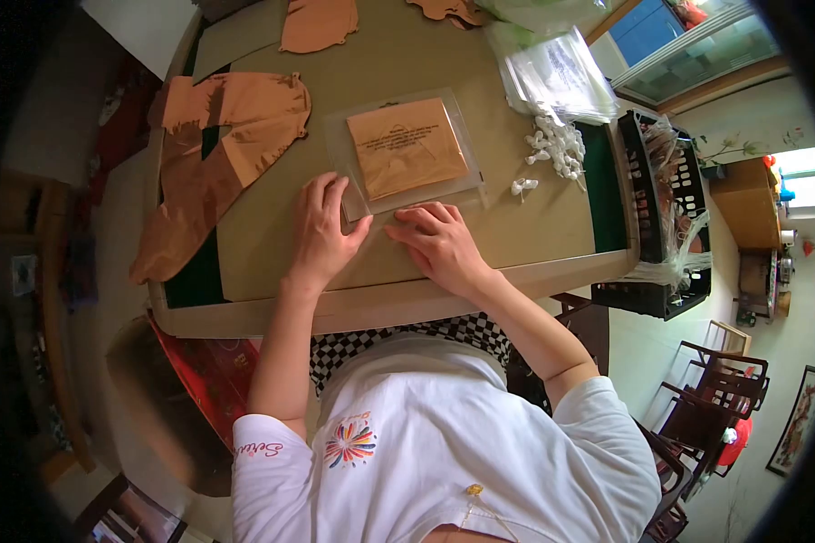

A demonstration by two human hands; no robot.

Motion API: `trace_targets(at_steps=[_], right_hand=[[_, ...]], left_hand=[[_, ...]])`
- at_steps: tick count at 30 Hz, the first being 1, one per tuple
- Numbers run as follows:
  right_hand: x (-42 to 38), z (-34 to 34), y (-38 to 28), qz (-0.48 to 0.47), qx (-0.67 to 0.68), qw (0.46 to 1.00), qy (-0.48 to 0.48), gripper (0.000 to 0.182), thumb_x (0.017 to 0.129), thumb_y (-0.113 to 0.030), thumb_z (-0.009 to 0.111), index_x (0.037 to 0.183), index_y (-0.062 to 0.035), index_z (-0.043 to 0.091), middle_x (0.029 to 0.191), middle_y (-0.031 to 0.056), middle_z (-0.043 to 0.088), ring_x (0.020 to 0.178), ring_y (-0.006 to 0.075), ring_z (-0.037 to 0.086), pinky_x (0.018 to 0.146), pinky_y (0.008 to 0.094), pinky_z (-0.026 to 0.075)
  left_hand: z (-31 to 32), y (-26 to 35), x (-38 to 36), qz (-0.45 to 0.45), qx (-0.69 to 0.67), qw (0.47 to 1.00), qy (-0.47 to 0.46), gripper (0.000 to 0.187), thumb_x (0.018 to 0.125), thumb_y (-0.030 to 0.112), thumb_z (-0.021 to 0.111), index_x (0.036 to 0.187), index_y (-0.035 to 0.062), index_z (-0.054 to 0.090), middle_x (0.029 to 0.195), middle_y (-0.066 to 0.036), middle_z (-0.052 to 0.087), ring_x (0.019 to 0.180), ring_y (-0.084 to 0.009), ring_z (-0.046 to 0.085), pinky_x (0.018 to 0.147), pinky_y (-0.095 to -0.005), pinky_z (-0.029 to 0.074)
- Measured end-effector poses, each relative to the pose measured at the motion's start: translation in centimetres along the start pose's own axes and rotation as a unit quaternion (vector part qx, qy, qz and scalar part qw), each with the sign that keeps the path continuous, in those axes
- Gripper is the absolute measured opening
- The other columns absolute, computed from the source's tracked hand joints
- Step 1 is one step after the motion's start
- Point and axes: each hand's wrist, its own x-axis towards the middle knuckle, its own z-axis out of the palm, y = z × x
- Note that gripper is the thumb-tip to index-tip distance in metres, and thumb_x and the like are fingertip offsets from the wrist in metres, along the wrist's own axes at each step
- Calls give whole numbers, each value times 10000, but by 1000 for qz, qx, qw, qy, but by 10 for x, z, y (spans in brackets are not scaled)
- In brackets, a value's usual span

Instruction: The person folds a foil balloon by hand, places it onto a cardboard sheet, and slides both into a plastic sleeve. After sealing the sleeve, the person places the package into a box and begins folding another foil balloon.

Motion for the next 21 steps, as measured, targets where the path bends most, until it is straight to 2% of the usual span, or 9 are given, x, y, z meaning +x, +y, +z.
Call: trace_targets(at_steps=[6,12,15,18,19,21], right_hand=[[1,0,1,0,5,1000,-5,370,744,-52,664,1102,-143,686,1160,69,609,1067,272,561,915,405,427],[3,-4,-1,-5,1,1000,-16,373,742,-47,663,1104,-135,683,1151,71,608,1046,269,563,900,397,433],[0,-2,0,-7,7,1000,-18,384,756,-45,661,1130,-127,671,1164,78,604,1060,277,563,919,409,430],[-2,-8,2,-2,39,999,-15,402,785,-52,652,1182,-112,646,1217,94,593,1119,291,553,966,425,420],[-4,-11,2,2,56,998,-14,409,796,-55,648,1201,-106,637,1240,101,589,1144,296,549,985,431,416],[-2,-21,3,20,-18,999,35,421,810,-54,638,1229,-93,620,1281,113,575,1186,306,533,1012,436,408]], left_hand=[[-1,1,4,46,98,994,5,497,769,211,723,1206,31,568,1172,-144,530,1114,-333,498,946,-445,426],[2,6,7,43,142,989,17,448,800,209,688,1218,86,580,1167,-140,533,1093,-329,504,932,-466,431],[1,8,7,31,151,988,-6,461,807,238,692,1227,89,574,1231,-159,524,1150,-358,489,965,-484,408],[-6,19,3,68,150,986,-21,537,867,263,664,1356,114,500,1424,-133,435,1326,-337,391,1082,-519,323],[-4,19,-2,67,139,986,-55,546,875,270,658,1372,123,486,1456,-118,406,1354,-320,363,1098,-521,303],[1,18,-13,61,117,983,-124,566,890,284,646,1404,141,459,1520,-89,346,1410,-287,306,1131,-526,261]])
